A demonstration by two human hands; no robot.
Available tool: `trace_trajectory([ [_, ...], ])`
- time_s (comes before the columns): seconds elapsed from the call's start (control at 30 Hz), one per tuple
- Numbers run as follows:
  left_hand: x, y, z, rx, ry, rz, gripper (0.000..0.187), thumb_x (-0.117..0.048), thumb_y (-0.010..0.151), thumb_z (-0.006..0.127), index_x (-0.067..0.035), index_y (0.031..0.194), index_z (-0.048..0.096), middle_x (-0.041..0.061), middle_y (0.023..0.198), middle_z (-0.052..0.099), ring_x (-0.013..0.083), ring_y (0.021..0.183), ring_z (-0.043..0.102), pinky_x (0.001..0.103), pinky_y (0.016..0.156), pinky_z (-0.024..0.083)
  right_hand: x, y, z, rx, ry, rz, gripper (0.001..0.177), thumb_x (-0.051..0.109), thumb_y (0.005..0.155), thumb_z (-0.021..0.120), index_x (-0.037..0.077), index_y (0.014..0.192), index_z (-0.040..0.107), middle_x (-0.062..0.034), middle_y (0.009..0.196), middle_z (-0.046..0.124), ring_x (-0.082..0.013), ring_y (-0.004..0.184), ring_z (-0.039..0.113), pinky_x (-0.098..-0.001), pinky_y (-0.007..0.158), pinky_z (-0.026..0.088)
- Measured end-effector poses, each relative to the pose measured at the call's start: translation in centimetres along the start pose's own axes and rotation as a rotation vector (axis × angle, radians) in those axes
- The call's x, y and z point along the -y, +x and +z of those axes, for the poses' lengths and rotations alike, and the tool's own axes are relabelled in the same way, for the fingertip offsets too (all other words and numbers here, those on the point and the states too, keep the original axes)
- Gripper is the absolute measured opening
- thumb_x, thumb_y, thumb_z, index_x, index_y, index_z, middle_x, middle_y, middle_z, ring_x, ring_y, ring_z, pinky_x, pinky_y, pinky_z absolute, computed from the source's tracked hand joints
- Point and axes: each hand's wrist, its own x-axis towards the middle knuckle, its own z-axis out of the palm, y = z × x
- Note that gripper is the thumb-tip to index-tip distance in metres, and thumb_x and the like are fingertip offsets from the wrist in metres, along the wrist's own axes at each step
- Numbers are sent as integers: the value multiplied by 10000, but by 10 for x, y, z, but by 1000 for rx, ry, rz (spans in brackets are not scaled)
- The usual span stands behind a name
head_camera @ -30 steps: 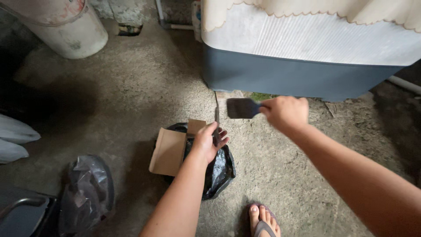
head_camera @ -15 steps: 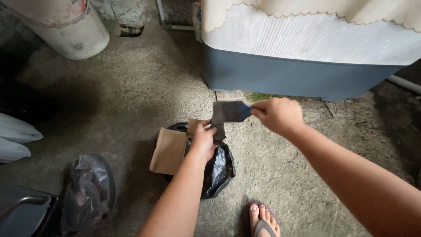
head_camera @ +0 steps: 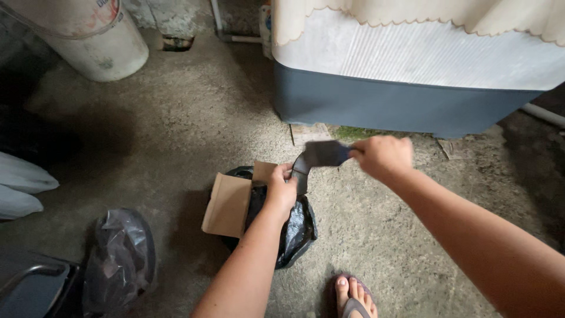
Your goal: The person unpacks brake pads from a plastic bag and a cardboard box. They then use a paintbrush to clean dust and debris off each brake pad individually, holding them in one hand while brushing with the other.
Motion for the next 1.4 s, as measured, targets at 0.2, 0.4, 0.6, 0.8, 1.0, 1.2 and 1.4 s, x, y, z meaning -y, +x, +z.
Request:
trace_trajectory([
  [0.2,0,0,3,-36,-1,12,364,-6,933,631,-60,1292,606,77,1050,693,183,934,645,317,818,526,-5,5,18,-69,97,-100,338,532,1000,518,392,1220,732,96,706,634,-69,575,488,-263,626,350],
  [0.4,6,1,2,-49,16,33,401,32,905,624,-67,1293,606,66,1040,660,176,930,633,312,818,529,-11,17,13,59,32,80,329,517,1050,490,374,1201,745,70,700,644,-79,542,458,-229,522,317],
  [0.6,15,-3,11,-35,31,43,381,28,921,641,-73,1286,609,77,1037,657,182,943,626,305,825,517,-16,19,20,55,89,119,336,529,1029,516,371,1233,731,67,726,686,-77,533,482,-229,489,349],
  [0.8,11,-5,7,-19,24,60,368,49,913,623,-77,1259,628,67,1029,650,193,944,636,323,826,535,-23,25,20,32,242,161,339,526,1021,532,372,1251,728,48,730,704,-98,525,507,-236,460,367],
  [1.0,8,-7,-2,-56,110,162,355,65,904,625,-64,1234,647,75,1024,670,182,960,641,315,860,523,-18,25,18,-30,142,121,331,525,1042,513,376,1234,738,50,700,691,-91,521,499,-238,472,346],
  [1.2,6,1,-1,-75,-72,106,378,55,916,610,-53,1278,621,62,1033,655,177,958,633,310,863,522,-26,19,19,-69,57,111,331,518,1050,511,376,1208,765,73,704,673,-73,534,483,-245,522,338],
  [1.4,3,1,2,-107,-43,47,344,31,922,638,-47,1258,640,64,1030,660,177,944,623,313,846,511,-12,15,28,-30,160,0,370,543,991,522,402,1276,711,82,683,685,-82,517,481,-249,507,380],
])
